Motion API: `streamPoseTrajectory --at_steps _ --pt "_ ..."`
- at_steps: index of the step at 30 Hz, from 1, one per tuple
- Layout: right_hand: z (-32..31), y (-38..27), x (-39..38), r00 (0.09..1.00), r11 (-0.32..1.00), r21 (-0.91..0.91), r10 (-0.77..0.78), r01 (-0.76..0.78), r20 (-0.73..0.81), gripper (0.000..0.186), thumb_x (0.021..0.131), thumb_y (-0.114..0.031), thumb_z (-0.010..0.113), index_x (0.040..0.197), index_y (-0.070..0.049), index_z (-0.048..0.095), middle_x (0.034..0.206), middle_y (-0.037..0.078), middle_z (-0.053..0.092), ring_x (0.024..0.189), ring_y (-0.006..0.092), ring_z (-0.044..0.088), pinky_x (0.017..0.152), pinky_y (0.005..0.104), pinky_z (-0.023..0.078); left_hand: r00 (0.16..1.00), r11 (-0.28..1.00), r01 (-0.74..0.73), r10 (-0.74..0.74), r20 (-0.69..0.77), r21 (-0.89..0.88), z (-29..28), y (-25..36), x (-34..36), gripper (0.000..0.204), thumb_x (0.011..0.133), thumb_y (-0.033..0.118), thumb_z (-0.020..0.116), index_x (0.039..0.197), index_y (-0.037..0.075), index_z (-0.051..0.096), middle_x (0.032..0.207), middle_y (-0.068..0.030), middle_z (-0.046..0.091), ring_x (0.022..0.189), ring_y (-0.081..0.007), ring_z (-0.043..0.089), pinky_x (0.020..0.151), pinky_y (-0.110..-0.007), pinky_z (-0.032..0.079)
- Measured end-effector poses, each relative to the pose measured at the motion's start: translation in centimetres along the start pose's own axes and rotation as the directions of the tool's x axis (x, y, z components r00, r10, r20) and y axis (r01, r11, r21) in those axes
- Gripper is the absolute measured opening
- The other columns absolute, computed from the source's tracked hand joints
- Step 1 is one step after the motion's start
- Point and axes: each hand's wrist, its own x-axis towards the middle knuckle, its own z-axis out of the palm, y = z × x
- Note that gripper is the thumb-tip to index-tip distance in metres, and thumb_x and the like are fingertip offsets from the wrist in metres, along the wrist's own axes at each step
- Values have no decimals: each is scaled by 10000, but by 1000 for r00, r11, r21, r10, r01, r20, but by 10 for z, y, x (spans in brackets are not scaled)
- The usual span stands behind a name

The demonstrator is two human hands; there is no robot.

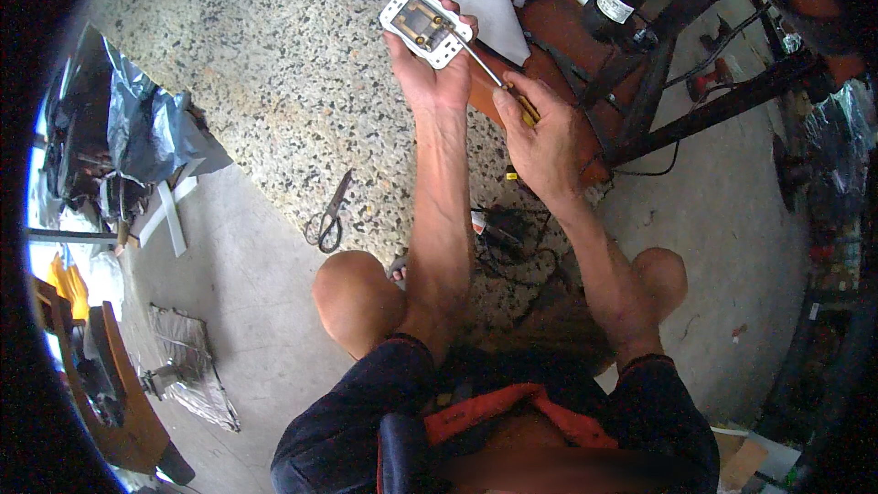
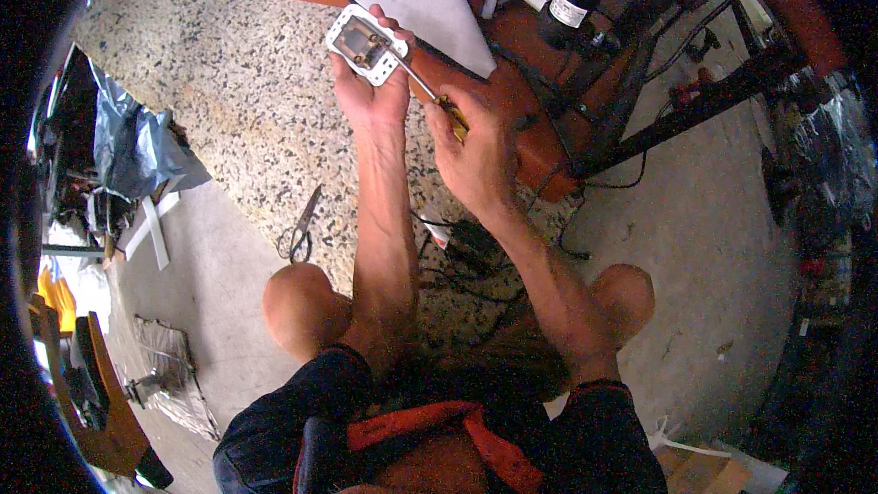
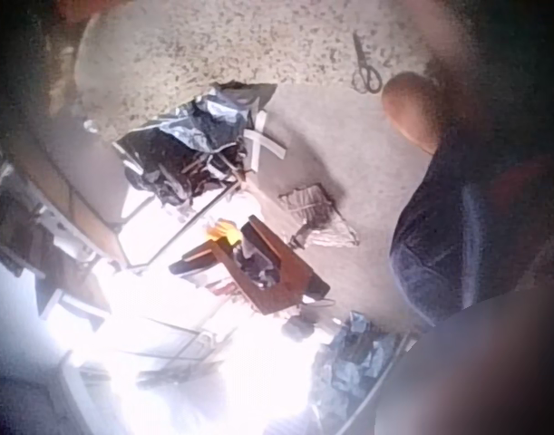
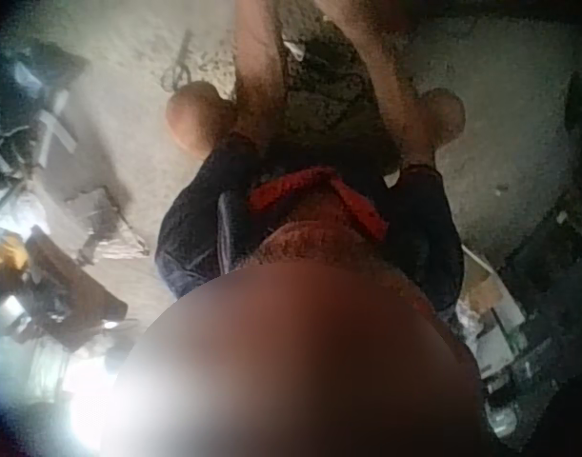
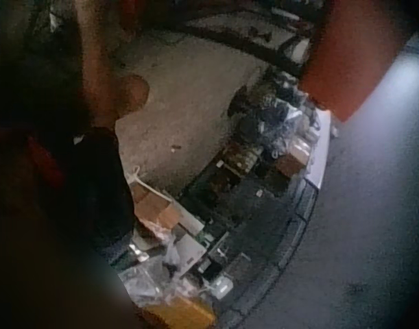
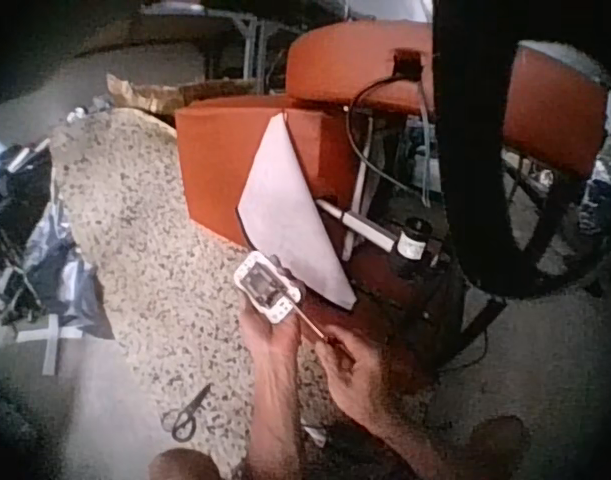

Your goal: The person sits on the floor and uses a screwdriver to connect blue and black wires to the terminals of a white electrical outlet. They tighten the screws to secure the wires in place.

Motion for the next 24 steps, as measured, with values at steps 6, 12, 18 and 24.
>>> streamPoseTrajectory --at_steps 6,12,18,24 --pt "-2 4 -1 996 997 -50 64 -61 68 232 978 -155 632 1100 42 647 949 139 694 825 251 678 747 371 525 999 994 -12 8 42 107 1 -1 1 578 1059 572 281 1379 149 513 1283 -171 619 1042 -315 610 862 -518 520" --pt "-6 6 4 986 977 156 134 -148 98 226 960 -167 634 1092 15 653 968 183 686 862 322 676 793 418 519 999 970 -31 23 37 241 4 -2 -2 560 1049 577 335 1378 165 522 1269 -166 637 997 -301 635 826 -510 541" --pt "-8 8 8 992 991 74 102 -107 79 221 961 -158 620 1032 42 679 943 186 689 867 316 678 799 409 518 992 976 -22 -6 128 218 2 -4 -4 575 1051 550 346 1416 130 491 1317 -195 598 1026 -331 607 862 -497 528" --pt "-10 14 11 993 997 -11 77 -77 85 206 966 -143 631 999 52 691 918 149 692 819 249 674 751 359 519 996 972 -20 -2 93 234 -1 -6 -5 559 1054 545 346 1399 133 502 1292 -188 612 1016 -317 611 836 -493 530"
